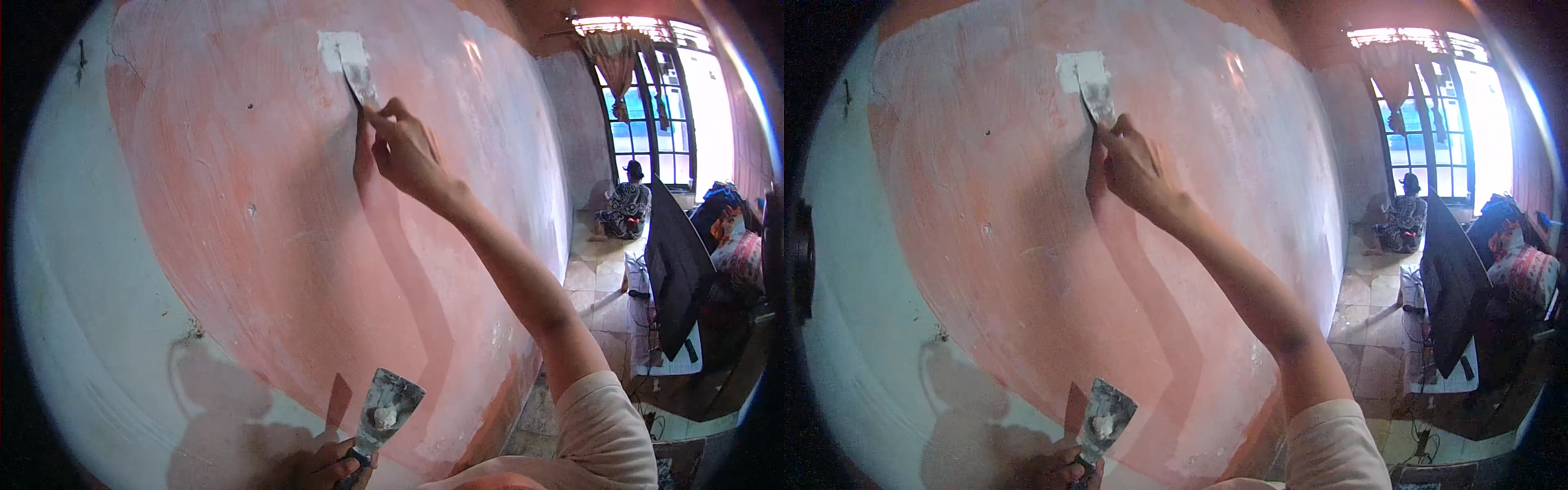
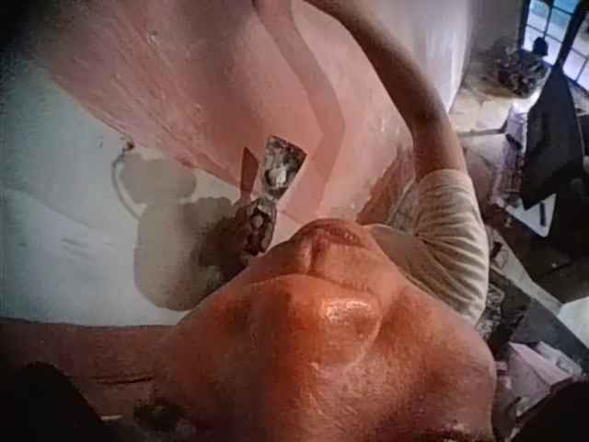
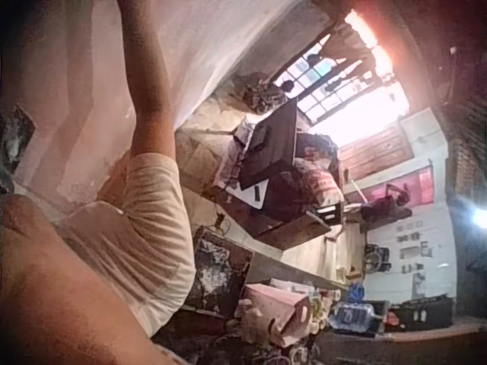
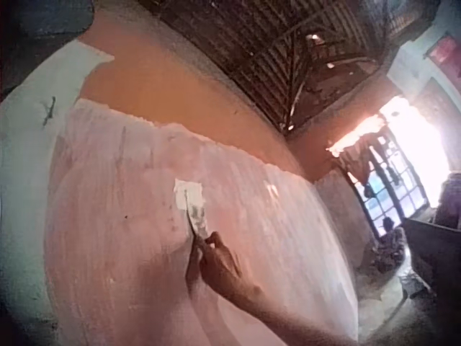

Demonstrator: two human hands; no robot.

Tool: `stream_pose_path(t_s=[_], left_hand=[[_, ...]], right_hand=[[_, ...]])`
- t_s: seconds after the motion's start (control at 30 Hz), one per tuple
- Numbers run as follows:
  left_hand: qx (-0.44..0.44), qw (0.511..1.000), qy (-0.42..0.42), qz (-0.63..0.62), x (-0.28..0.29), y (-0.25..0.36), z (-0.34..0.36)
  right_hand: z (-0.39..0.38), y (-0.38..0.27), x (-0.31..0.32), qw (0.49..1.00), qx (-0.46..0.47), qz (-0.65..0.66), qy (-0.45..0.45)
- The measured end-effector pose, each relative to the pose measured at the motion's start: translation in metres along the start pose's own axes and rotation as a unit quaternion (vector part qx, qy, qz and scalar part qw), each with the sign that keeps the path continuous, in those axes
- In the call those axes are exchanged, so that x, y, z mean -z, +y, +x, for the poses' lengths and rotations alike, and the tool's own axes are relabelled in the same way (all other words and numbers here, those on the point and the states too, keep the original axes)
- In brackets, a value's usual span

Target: The person mixes putty between two putty knives and applies it onto the wall using a putty knife to patch holes.

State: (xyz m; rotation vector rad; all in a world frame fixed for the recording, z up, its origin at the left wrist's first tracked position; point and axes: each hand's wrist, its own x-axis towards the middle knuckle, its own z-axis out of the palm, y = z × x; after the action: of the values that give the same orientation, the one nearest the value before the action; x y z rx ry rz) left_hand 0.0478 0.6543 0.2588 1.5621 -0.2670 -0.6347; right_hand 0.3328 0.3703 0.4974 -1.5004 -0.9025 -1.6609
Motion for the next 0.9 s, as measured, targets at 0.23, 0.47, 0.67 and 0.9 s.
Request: stream_pose_path(t_s=[0.23,0.47,0.67,0.9], left_hand=[[-0.013,1.0,0.001,0.013,-0.001,0.006,0.001],[-0.004,1.0,0.014,-0.003,-0.002,-0.002,-0.002],[0.003,1.0,0.014,-0.011,0.005,-0.008,-0.002],[0.005,1.0,0.008,-0.013,0.006,-0.01,0.0]], right_hand=[[0.021,0.008,0.055,1.0,0.017,0.011,0.023],[0.078,0.022,0.02,0.998,0.058,-0.033,0.021],[0.047,0.013,-0.023,0.996,0.067,-0.03,0.05],[0.012,0.005,-0.025,0.999,0.036,0.015,0.034]])
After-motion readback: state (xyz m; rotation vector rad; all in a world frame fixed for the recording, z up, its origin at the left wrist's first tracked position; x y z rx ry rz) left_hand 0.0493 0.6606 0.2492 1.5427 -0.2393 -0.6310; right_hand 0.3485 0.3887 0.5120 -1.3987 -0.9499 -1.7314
